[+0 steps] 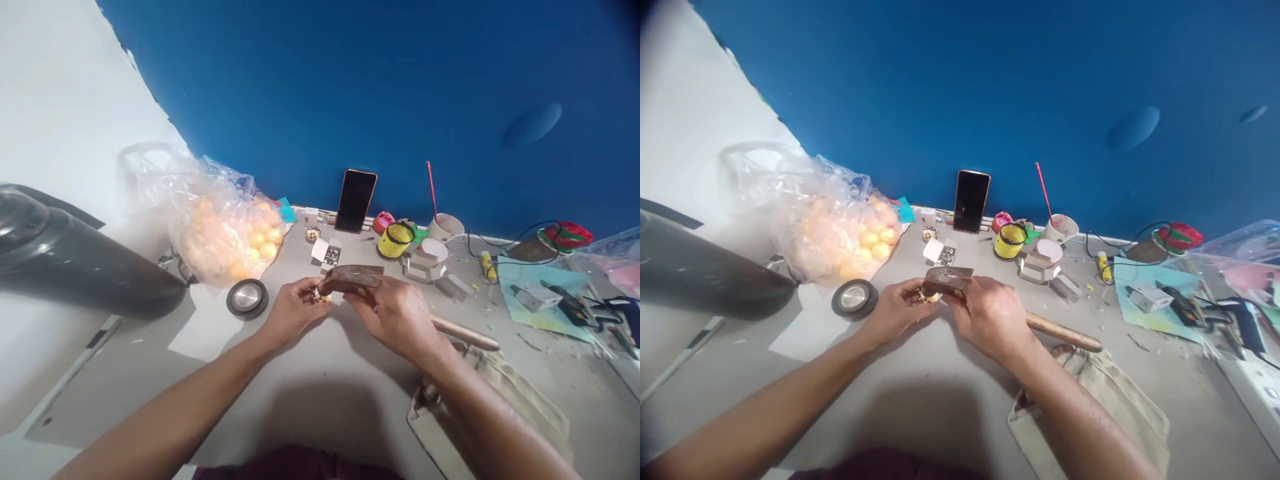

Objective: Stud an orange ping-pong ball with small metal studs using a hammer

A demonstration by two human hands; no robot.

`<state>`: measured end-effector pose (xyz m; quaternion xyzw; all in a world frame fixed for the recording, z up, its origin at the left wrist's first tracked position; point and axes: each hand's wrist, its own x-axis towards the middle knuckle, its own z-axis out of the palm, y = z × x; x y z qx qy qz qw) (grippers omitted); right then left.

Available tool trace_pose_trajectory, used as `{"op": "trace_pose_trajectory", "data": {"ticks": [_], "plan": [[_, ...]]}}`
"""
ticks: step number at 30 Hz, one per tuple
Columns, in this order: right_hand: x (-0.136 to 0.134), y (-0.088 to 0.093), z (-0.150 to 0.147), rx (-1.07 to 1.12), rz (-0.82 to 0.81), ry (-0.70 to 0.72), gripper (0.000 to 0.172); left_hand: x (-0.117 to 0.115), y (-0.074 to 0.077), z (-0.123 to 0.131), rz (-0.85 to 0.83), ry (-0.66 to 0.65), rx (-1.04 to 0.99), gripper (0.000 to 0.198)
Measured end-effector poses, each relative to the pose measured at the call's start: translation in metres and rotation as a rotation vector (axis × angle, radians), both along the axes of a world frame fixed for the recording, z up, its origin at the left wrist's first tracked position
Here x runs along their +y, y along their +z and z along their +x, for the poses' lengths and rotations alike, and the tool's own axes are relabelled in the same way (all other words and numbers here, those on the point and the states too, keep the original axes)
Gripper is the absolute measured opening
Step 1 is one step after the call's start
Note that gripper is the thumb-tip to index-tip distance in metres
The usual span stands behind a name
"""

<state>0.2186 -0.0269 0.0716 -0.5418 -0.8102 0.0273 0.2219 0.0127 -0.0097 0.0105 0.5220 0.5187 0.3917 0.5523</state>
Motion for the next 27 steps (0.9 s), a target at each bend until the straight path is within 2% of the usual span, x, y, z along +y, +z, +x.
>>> {"op": "trace_pose_trajectory", "data": {"ticks": [4, 8, 12, 17, 21, 25, 27], "plan": [[0.0005, -0.0002, 0.0011, 0.058, 0.074, -0.050, 0.028, -0.0003, 0.0008, 0.0019, 0.026, 0.026, 0.052, 0.047], [0.0015, 0.0007, 0.0033, -0.011, 0.026, -0.022, 0.024, 0.0006, -0.0002, 0.0017, 0.030, 0.016, 0.022, 0.042], [0.0017, 0.0019, 0.0040, 0.086, 0.137, -0.038, 0.026, 0.0018, -0.0004, 0.0010, -0.042, 0.058, 0.005, 0.047], [0.0018, 0.0022, 0.0044, -0.016, 0.028, -0.030, 0.024, 0.0022, 0.0006, 0.0012, -0.079, 0.034, -0.092, 0.044], [0.0015, 0.0039, 0.0063, 0.074, 0.110, -0.059, 0.028, 0.0019, 0.0009, 0.0010, -0.088, 0.051, -0.067, 0.050], [0.0010, 0.0035, 0.0059, -0.013, 0.021, -0.027, 0.025, 0.0014, -0.0005, 0.0014, -0.064, 0.025, -0.051, 0.045], [0.0007, 0.0043, 0.0057, -0.022, 0.040, -0.038, 0.024, 0.0015, -0.0020, 0.0008, -0.046, 0.031, -0.007, 0.046]]}}
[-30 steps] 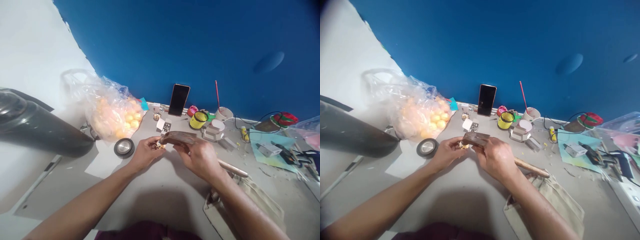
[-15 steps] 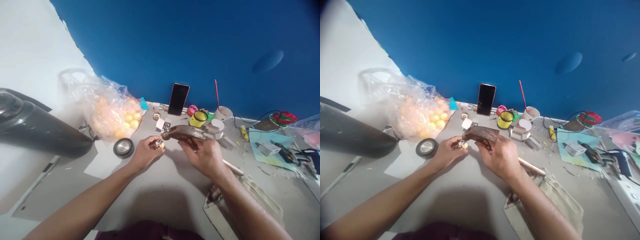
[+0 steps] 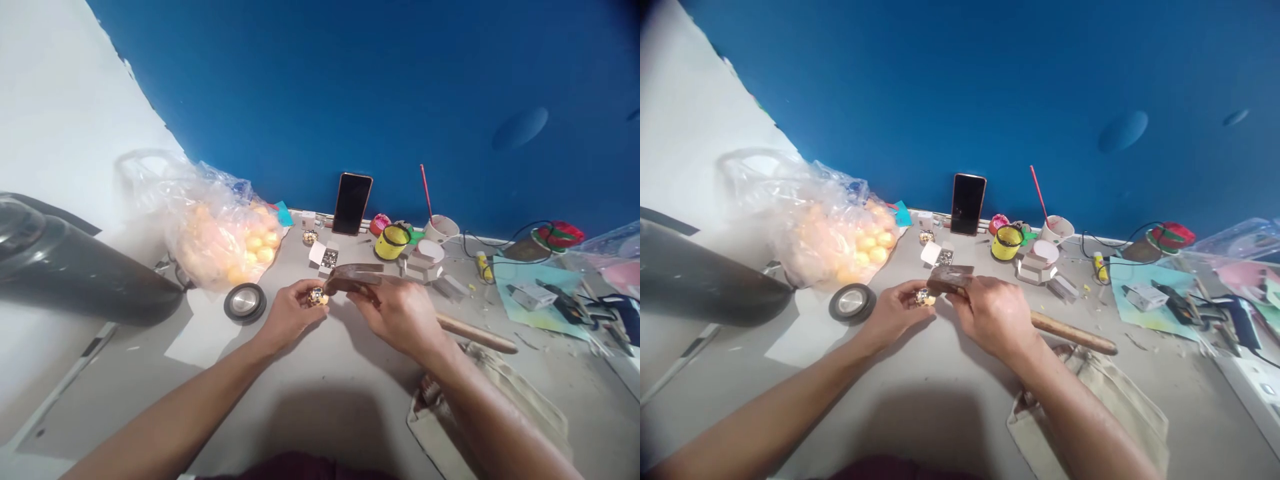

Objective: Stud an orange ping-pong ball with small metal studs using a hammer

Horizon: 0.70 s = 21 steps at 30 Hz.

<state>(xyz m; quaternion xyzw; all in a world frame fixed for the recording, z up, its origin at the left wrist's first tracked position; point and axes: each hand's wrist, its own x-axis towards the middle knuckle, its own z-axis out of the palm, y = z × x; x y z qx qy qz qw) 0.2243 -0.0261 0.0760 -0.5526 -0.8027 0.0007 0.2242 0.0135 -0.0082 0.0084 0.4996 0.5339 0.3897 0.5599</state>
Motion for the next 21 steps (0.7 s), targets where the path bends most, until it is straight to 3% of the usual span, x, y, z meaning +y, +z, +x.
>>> {"op": "trace_pose_trajectory", "data": {"ticks": [3, 7, 12, 17, 21], "plan": [[-0.0006, 0.0018, -0.0004, 0.083, 0.079, 0.005, 0.028, -0.0002, -0.0023, -0.0015, 0.065, 0.000, 0.088, 0.047], [-0.0010, 0.0016, -0.0010, -0.001, -0.017, 0.035, 0.025, -0.0007, -0.0026, -0.0017, 0.160, -0.005, 0.167, 0.038], [-0.0012, 0.0026, -0.0008, 0.077, 0.030, 0.015, 0.028, 0.0002, 0.0018, -0.0011, 0.036, -0.009, 0.060, 0.047], [-0.0007, 0.0047, -0.0012, 0.030, -0.091, 0.014, 0.024, -0.0003, 0.0043, -0.0011, -0.019, -0.001, -0.059, 0.045], [-0.0002, 0.0055, 0.0000, 0.127, -0.030, 0.001, 0.029, 0.0000, 0.0054, -0.0011, -0.033, 0.015, -0.051, 0.050]]}}
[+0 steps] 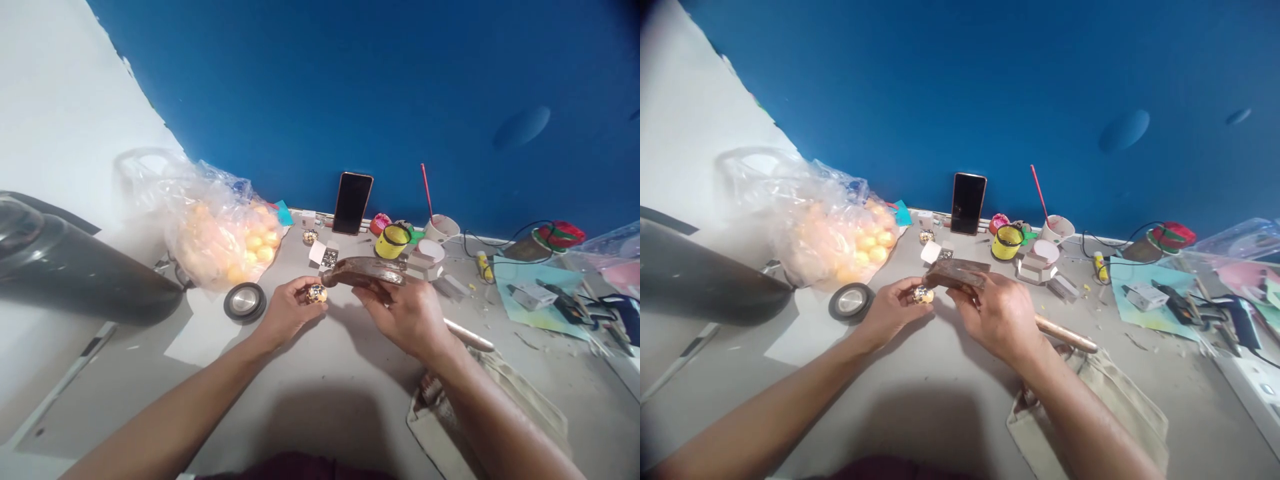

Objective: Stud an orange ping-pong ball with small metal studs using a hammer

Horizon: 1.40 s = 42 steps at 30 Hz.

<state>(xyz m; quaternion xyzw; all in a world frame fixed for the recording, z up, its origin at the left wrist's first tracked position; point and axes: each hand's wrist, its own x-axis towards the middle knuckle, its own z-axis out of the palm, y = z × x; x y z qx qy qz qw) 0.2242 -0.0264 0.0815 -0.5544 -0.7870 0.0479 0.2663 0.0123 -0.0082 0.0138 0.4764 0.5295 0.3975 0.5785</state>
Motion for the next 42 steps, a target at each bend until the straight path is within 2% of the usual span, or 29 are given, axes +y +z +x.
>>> {"op": "trace_pose_trajectory", "data": {"ticks": [5, 9, 14, 19, 21, 23, 26, 31, 37, 42], "plan": [[0.0009, -0.0002, 0.0005, -0.123, -0.069, -0.009, 0.024, 0.0009, 0.0022, 0.0000, 0.011, -0.001, 0.025, 0.045], [0.0009, -0.0007, 0.0010, -0.032, -0.001, 0.010, 0.028, 0.0009, 0.0027, -0.0005, 0.007, 0.009, 0.048, 0.047], [0.0000, 0.0004, -0.0007, -0.077, -0.062, 0.045, 0.023, 0.0000, -0.0006, -0.0007, 0.027, -0.039, 0.000, 0.044], [0.0022, -0.0001, 0.0010, 0.021, 0.007, 0.021, 0.028, -0.0002, 0.0007, -0.0008, 0.039, 0.004, 0.042, 0.045], [0.0033, -0.0025, 0.0022, -0.043, -0.010, 0.021, 0.023, -0.0003, 0.0012, -0.0011, 0.042, 0.004, 0.066, 0.043], [0.0032, -0.0042, 0.0036, -0.115, 0.008, 0.002, 0.026, -0.0002, 0.0012, -0.0013, 0.054, 0.008, 0.107, 0.042], [0.0006, -0.0040, 0.0038, -0.101, 0.080, -0.013, 0.028, 0.0001, 0.0010, -0.0014, 0.073, 0.015, 0.144, 0.043], [0.0006, -0.0029, 0.0013, -0.115, -0.037, 0.079, 0.024, 0.0000, 0.0020, -0.0009, 0.007, 0.011, 0.034, 0.042], [0.0070, 0.0005, 0.0064, 0.013, -0.010, -0.045, 0.027, -0.0001, 0.0033, -0.0009, -0.038, -0.003, -0.080, 0.047], [0.0035, -0.0049, -0.0001, -0.038, -0.047, 0.085, 0.023, 0.0001, 0.0041, -0.0008, -0.003, 0.018, -0.018, 0.042]]}}
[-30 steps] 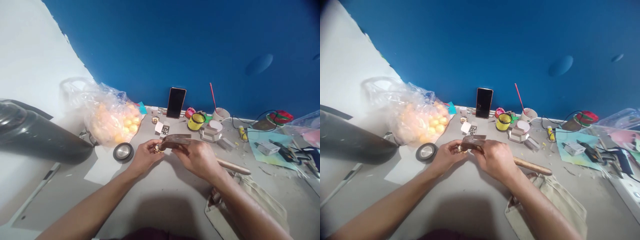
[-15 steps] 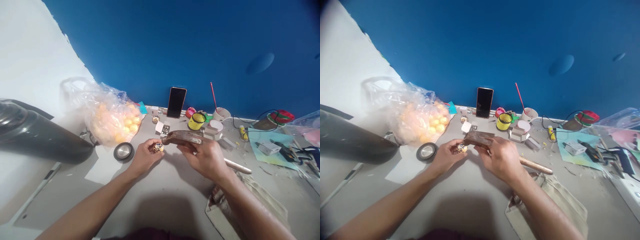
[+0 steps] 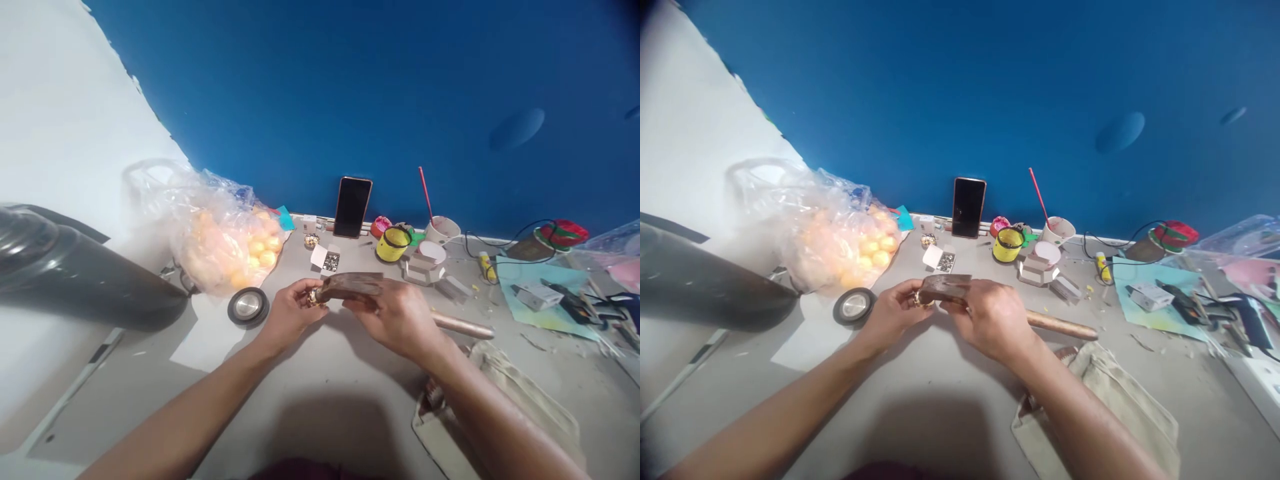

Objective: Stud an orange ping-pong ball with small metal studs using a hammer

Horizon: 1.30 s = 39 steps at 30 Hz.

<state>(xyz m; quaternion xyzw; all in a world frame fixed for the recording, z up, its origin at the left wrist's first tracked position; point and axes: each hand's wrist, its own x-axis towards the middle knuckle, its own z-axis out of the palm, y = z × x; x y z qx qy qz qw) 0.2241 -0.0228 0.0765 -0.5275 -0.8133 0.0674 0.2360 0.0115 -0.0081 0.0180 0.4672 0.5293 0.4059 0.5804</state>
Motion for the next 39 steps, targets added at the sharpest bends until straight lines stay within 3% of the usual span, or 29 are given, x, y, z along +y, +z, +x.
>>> {"op": "trace_pose_trajectory", "data": {"ticks": [2, 8, 16, 22, 26, 30, 35, 39], "plan": [[0.002, -0.005, 0.000, -0.042, 0.026, -0.039, 0.023, 0.000, -0.001, -0.001, -0.015, 0.002, -0.001, 0.043], [0.023, -0.023, 0.013, -0.125, -0.022, -0.391, 0.028, -0.001, -0.001, -0.002, -0.052, -0.056, -0.169, 0.053], [0.044, -0.058, 0.024, -0.109, -0.100, -0.339, 0.031, 0.002, 0.003, -0.005, -0.150, -0.037, -0.454, 0.040], [0.049, -0.071, 0.027, -0.162, -0.196, -0.326, 0.032, 0.006, 0.000, -0.007, -0.194, 0.042, -0.492, 0.044], [0.050, -0.065, 0.028, -0.189, -0.176, -0.275, 0.028, 0.007, -0.001, -0.007, -0.192, 0.072, -0.520, 0.038], [0.055, -0.046, 0.020, -0.162, -0.125, -0.264, 0.023, 0.007, -0.002, -0.007, -0.191, 0.063, -0.505, 0.039], [0.076, -0.020, -0.015, -0.240, -0.186, -0.113, 0.027, 0.009, -0.005, -0.007, -0.170, 0.080, -0.492, 0.038], [0.094, -0.010, -0.046, -0.398, -0.314, -0.038, 0.026, 0.011, -0.008, -0.007, -0.179, 0.114, -0.464, 0.032]]}}
